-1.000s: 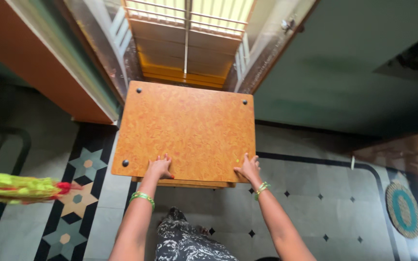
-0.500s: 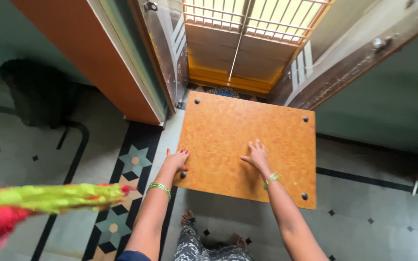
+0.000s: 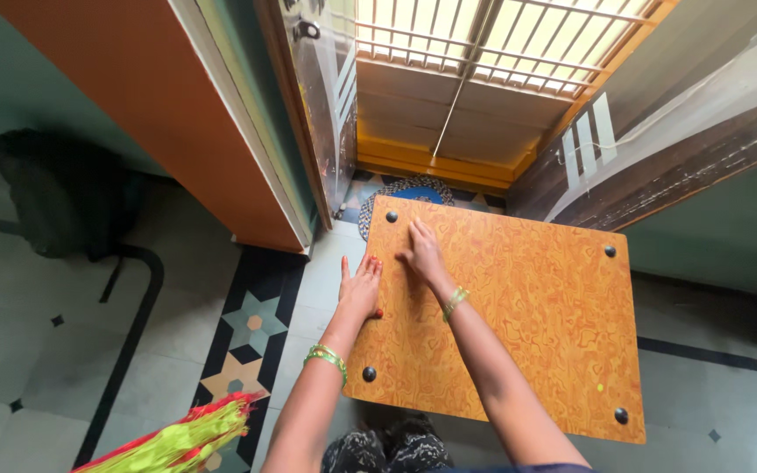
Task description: The person lifts a small wooden table and removes the top panel. They then sit on the floor and unscrew the four cylindrical legs from the underside of the table base, placing the legs and the top panel on the floor.
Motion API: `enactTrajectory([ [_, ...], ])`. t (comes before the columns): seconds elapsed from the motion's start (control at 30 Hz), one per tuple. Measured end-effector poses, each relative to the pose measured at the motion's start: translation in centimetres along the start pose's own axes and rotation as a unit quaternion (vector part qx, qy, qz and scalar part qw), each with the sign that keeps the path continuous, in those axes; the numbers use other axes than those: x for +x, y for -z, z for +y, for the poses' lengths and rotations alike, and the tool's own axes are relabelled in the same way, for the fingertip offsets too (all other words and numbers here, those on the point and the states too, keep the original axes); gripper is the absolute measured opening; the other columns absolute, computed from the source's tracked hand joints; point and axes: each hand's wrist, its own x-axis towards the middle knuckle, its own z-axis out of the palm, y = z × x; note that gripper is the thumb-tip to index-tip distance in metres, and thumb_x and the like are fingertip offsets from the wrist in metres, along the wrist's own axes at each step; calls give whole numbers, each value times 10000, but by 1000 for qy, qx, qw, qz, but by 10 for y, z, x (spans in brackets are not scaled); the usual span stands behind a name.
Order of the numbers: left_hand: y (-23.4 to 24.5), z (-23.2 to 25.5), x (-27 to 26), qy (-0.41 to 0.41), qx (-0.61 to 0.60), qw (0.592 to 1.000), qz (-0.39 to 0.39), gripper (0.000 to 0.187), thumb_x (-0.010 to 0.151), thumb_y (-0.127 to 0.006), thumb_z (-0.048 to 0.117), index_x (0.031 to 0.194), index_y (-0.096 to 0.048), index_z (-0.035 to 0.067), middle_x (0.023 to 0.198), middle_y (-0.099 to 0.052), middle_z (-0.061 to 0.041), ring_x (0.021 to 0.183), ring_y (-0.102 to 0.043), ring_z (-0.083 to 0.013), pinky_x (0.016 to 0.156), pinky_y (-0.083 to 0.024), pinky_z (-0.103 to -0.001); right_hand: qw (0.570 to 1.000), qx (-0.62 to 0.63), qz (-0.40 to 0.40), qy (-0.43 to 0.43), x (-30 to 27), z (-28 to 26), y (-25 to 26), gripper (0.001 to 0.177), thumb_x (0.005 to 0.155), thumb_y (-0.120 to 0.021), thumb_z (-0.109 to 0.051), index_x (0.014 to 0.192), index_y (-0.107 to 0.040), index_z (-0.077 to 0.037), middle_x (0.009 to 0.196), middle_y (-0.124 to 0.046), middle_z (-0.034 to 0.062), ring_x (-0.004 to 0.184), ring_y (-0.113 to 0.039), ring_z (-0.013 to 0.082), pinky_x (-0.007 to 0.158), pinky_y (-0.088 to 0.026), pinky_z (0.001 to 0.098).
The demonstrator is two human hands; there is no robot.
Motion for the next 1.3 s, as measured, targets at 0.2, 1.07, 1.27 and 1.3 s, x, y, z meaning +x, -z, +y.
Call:
enactTrajectory([
  [0.2, 14, -8, -10, 1, -53, 998, 19, 1414, 604, -889, 598, 1638, -72, 84, 1738, -57, -35, 1595, -22, -174, 1215, -2, -689, 999, 32, 24, -8, 46, -13, -4, 371, 753, -855, -188, 1059, -724, -25, 1046, -649, 136, 1011, -632, 329, 874, -524, 424],
  [1.07, -9, -1, 37, 31, -44, 997, 59, 1383, 613, -892, 410, 1632, -38, 28, 1733, -41, -100, 1594, -18, -237, 1205, 12, -702, 953, 0, -64, 297, 96, 34, -15, 267, 744, -668, 42, 983, -728, -60, 996, -654, 118, 987, -639, 313, 862, -556, 399],
  [1.27, -19, 2, 46, 41, -6, 997, 67, 1333, 651, -874, 397, 1630, -58, 10, 1736, -51, -109, 1599, -22, -241, 1186, 10, -715, 994, -21, 31, 104, 91, 25, -44, 295, 707, -848, -132, 834, -614, -4, 896, -601, 209, 871, -606, 413, 744, -517, 497],
  [1.3, -19, 1, 49, 45, -3, 995, 89, 1310, 665, -865, 392, 1628, -63, 11, 1733, -57, -109, 1597, -27, -242, 1185, 12, -722, 994, -8, 35, 100, 92, 25, -48, 294, 700, -845, -125, 826, -605, -11, 888, -597, 209, 868, -607, 415, 742, -518, 499],
])
